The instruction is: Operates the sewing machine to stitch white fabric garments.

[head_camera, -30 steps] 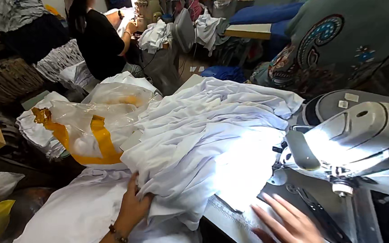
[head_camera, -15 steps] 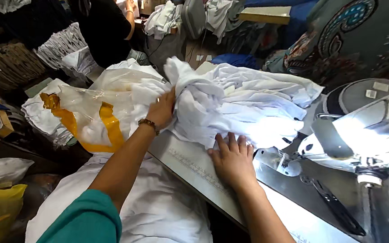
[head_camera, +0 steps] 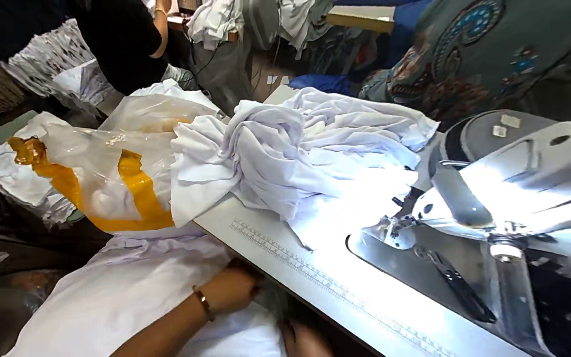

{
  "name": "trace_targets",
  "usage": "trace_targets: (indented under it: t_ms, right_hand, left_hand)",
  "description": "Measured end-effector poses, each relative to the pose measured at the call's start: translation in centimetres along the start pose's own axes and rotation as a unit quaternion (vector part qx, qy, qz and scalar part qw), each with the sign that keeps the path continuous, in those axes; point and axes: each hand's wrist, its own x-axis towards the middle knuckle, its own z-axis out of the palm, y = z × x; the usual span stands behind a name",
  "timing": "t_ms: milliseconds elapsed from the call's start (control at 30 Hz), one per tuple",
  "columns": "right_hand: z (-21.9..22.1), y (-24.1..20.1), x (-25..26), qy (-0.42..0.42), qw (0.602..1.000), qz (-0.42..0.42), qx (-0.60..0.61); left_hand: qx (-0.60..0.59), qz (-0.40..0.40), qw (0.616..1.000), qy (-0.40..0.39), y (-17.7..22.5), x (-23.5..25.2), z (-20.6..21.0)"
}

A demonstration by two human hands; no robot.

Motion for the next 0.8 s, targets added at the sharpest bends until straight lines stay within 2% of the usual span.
trace_targets:
  t_ms: [67,133,200,267,333,433,500,600,700,800]
  right_hand:
    - [-0.3,-0.3,0.1,0.010,1.000,0.020,0.022]
    - [-0.7,-0.9,-0.5,0.049,0.999,0.001,0.012]
    - [-0.4,-0.9,-1.3,0.136,0.986,-0.092,0.001]
    - [0.2,-0.9,-1.6,0.216,0.954,-0.205,0.017]
    - [-0.1,-1.7,-1.9,0.223,0.935,-0.264,0.084]
    - [-1.5,-3.6,-2.7,0.159,0.916,-0.283,0.237]
    - [-2.7,-5.1,-3.3,0.102,0.899,-0.291,0.312]
    - [-4.5,-7.0,-3.6,0.051,0.873,-0.340,0.345]
    - [-7.6,-8.5,-4.4,0.067,0.822,-0.433,0.364]
    - [-12.4,-9.7,-6.2,0.139,0.762,-0.512,0.373]
  left_hand:
    - [0.037,0.022,0.999,-0.021,0.7,2.4,1.7]
    - [0.054,0.007,0.994,-0.094,1.7,4.2,1.4]
    - [0.056,0.015,0.990,-0.131,2.0,5.3,0.7]
    - [0.043,0.042,0.991,-0.123,1.3,5.4,0.3]
    - [0.000,0.055,0.993,-0.104,0.2,4.4,-0.5]
    - [-0.051,0.138,0.989,0.000,-2.3,0.7,-0.6]
    - [-0.076,0.190,0.971,0.119,-3.7,-2.9,-0.8]
    - [-0.076,0.199,0.924,0.317,-5.0,-8.8,-3.7]
    - [-0.095,0.248,0.879,0.395,-2.5,-13.7,-9.8]
    - [-0.067,0.278,0.851,0.440,2.8,-15.9,-15.7]
